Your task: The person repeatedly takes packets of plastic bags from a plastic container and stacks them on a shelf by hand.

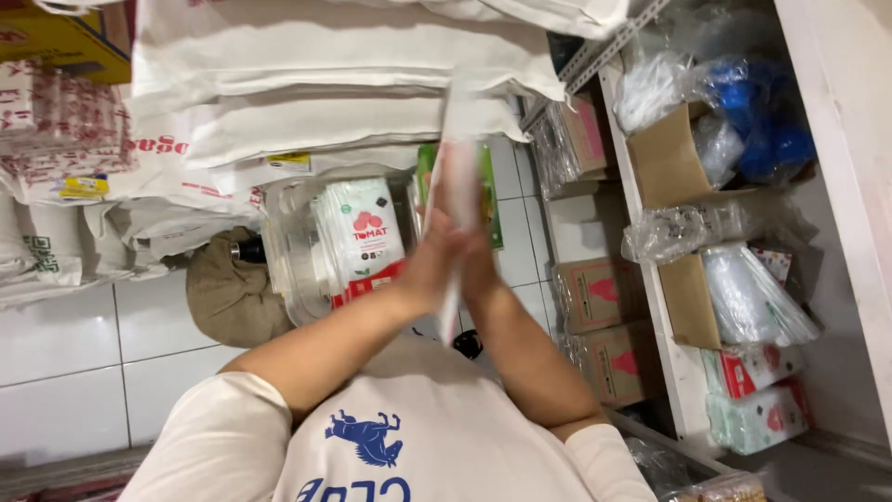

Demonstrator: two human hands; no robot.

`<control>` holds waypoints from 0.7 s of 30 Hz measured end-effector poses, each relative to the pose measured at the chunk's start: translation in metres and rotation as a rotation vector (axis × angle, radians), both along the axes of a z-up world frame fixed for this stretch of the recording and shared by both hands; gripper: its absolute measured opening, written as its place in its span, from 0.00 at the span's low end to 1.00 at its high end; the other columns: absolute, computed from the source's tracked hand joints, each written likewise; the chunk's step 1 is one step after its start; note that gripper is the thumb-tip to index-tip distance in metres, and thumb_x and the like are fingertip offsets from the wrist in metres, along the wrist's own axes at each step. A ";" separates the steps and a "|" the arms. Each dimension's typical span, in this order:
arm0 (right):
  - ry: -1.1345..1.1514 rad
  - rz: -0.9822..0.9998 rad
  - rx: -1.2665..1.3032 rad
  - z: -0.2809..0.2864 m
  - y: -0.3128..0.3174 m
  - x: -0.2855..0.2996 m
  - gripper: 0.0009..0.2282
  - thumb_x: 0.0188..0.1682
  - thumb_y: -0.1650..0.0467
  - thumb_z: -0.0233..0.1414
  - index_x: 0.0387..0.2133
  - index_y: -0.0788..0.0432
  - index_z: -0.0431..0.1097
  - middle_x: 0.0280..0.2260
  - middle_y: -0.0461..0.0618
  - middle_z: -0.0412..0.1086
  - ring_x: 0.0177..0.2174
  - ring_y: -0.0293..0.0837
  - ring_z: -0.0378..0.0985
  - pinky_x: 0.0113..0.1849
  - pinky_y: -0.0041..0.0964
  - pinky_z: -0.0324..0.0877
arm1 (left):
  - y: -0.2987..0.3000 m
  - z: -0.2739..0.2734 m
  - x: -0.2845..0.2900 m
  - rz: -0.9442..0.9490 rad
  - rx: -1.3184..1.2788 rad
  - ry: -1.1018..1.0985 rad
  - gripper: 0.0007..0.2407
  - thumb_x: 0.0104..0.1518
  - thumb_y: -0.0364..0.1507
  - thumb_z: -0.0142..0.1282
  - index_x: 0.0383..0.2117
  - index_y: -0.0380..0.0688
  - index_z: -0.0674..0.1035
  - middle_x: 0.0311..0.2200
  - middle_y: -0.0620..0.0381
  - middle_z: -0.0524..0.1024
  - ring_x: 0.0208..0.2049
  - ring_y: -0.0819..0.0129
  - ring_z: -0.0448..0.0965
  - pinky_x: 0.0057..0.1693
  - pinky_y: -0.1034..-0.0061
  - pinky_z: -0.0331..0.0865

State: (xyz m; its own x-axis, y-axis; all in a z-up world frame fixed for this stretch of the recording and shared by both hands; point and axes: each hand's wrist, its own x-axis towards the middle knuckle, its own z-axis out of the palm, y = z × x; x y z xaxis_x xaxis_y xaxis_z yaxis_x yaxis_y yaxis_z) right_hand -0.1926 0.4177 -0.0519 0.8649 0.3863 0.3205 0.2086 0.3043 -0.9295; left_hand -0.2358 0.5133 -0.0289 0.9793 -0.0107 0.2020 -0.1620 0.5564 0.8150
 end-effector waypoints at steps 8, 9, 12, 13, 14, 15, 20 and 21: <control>0.287 -0.085 0.628 0.025 -0.107 0.009 0.46 0.50 0.48 0.54 0.73 0.56 0.36 0.74 0.63 0.33 0.71 0.58 0.39 0.68 0.54 0.43 | -0.073 0.042 0.008 0.200 1.415 -1.082 0.36 0.59 0.58 0.52 0.73 0.64 0.59 0.75 0.58 0.48 0.77 0.51 0.37 0.74 0.40 0.32; 0.260 -0.087 0.635 0.033 -0.119 0.015 0.45 0.50 0.49 0.54 0.73 0.56 0.37 0.74 0.63 0.33 0.71 0.58 0.40 0.67 0.53 0.44 | -0.076 0.043 0.025 0.091 1.421 -0.979 0.36 0.58 0.56 0.53 0.72 0.59 0.60 0.75 0.54 0.48 0.76 0.48 0.37 0.74 0.39 0.32; 0.212 -0.083 0.643 0.047 -0.141 0.026 0.43 0.50 0.51 0.54 0.73 0.56 0.39 0.73 0.63 0.35 0.70 0.58 0.43 0.65 0.52 0.48 | -0.072 0.057 0.070 0.348 1.635 -0.800 0.32 0.52 0.53 0.54 0.65 0.66 0.64 0.69 0.52 0.52 0.71 0.45 0.40 0.66 0.30 0.26; 0.222 -0.087 0.633 0.047 -0.151 0.024 0.43 0.50 0.52 0.55 0.73 0.56 0.40 0.73 0.63 0.36 0.69 0.58 0.44 0.65 0.51 0.49 | -0.075 0.061 0.076 0.357 1.638 -0.741 0.32 0.54 0.53 0.53 0.67 0.60 0.64 0.70 0.46 0.52 0.72 0.43 0.39 0.66 0.30 0.26; 0.230 -0.091 0.623 0.046 -0.160 0.024 0.42 0.50 0.53 0.55 0.73 0.56 0.40 0.73 0.63 0.37 0.69 0.57 0.45 0.64 0.51 0.50 | -0.078 0.065 0.082 0.366 1.640 -0.683 0.34 0.57 0.52 0.53 0.68 0.53 0.63 0.70 0.40 0.51 0.72 0.40 0.38 0.66 0.29 0.27; 0.242 -0.095 0.613 0.044 -0.170 0.022 0.41 0.51 0.53 0.55 0.72 0.57 0.41 0.73 0.63 0.37 0.69 0.57 0.46 0.64 0.50 0.51 | -0.087 0.068 0.084 0.374 1.642 -0.624 0.35 0.60 0.52 0.52 0.70 0.46 0.62 0.71 0.34 0.51 0.72 0.38 0.37 0.66 0.29 0.27; 0.275 -0.083 0.594 0.035 -0.231 0.032 0.39 0.51 0.57 0.56 0.72 0.57 0.45 0.72 0.63 0.41 0.67 0.56 0.51 0.61 0.47 0.56 | -0.185 0.076 0.080 0.104 1.487 -1.055 0.33 0.64 0.53 0.49 0.73 0.52 0.62 0.74 0.49 0.53 0.76 0.49 0.41 0.72 0.37 0.30; 0.291 -0.082 0.585 0.029 -0.244 0.029 0.38 0.51 0.58 0.56 0.72 0.57 0.45 0.72 0.63 0.42 0.66 0.56 0.52 0.61 0.47 0.58 | -0.201 0.078 0.083 0.043 1.545 -1.051 0.33 0.64 0.53 0.48 0.73 0.53 0.62 0.75 0.51 0.53 0.76 0.51 0.42 0.74 0.39 0.30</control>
State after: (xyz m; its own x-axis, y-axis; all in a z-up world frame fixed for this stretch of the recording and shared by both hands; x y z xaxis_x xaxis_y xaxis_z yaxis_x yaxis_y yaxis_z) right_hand -0.1636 0.1733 -0.0233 0.9672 0.1481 0.2066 0.0182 0.7704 -0.6374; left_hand -0.1525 0.3128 0.0493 0.4807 -0.7319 0.4829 -0.8607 -0.4990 0.1004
